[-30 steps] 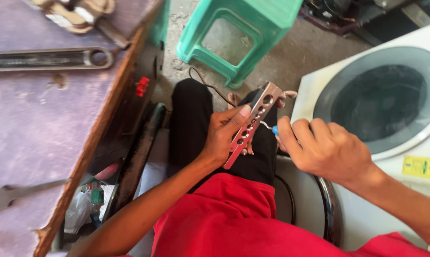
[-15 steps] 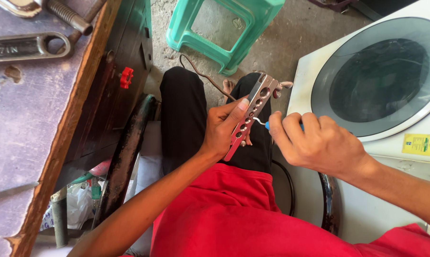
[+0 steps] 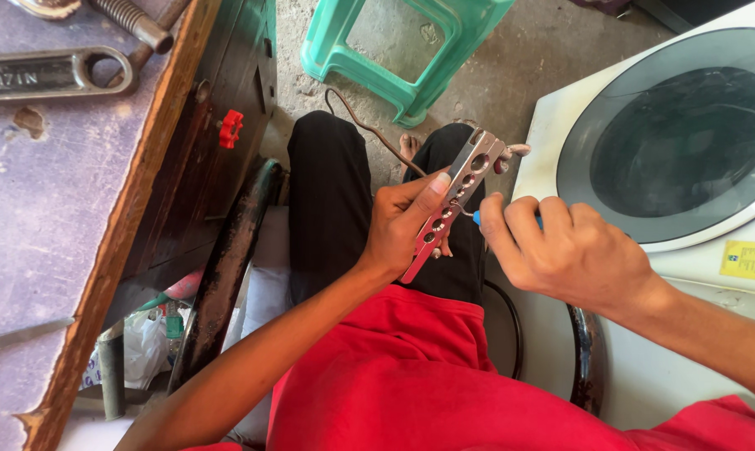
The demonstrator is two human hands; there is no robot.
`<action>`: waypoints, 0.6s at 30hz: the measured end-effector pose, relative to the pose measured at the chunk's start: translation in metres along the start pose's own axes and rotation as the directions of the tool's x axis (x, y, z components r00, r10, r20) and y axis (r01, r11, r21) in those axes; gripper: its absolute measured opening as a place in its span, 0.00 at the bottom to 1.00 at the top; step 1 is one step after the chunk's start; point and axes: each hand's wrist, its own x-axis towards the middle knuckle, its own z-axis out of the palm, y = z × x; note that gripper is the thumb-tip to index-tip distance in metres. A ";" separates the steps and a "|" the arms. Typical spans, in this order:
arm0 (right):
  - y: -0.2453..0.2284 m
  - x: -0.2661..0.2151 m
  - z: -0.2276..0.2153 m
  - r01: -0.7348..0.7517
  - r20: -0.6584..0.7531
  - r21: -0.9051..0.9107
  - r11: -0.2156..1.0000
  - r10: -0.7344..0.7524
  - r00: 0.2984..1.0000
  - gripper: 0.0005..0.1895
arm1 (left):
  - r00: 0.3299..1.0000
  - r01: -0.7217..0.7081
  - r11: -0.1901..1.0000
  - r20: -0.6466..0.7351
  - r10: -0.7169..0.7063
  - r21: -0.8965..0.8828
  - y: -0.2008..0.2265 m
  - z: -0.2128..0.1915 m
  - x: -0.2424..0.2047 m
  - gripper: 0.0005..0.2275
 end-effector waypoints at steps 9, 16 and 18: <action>0.001 -0.001 -0.002 0.003 0.019 -0.025 1.000 -0.003 1.000 0.12 | 1.000 -0.020 1.000 0.001 0.020 -0.008 0.000 0.000 0.001 0.22; 0.005 0.005 -0.011 0.087 0.146 -0.137 0.987 -0.067 0.987 0.04 | 0.999 -0.025 1.000 0.019 0.025 -0.002 -0.007 -0.002 0.000 0.22; 0.005 0.008 -0.017 0.086 0.181 -0.139 0.987 -0.060 0.982 0.05 | 0.999 -0.030 1.000 0.016 0.030 0.005 -0.008 -0.001 0.000 0.21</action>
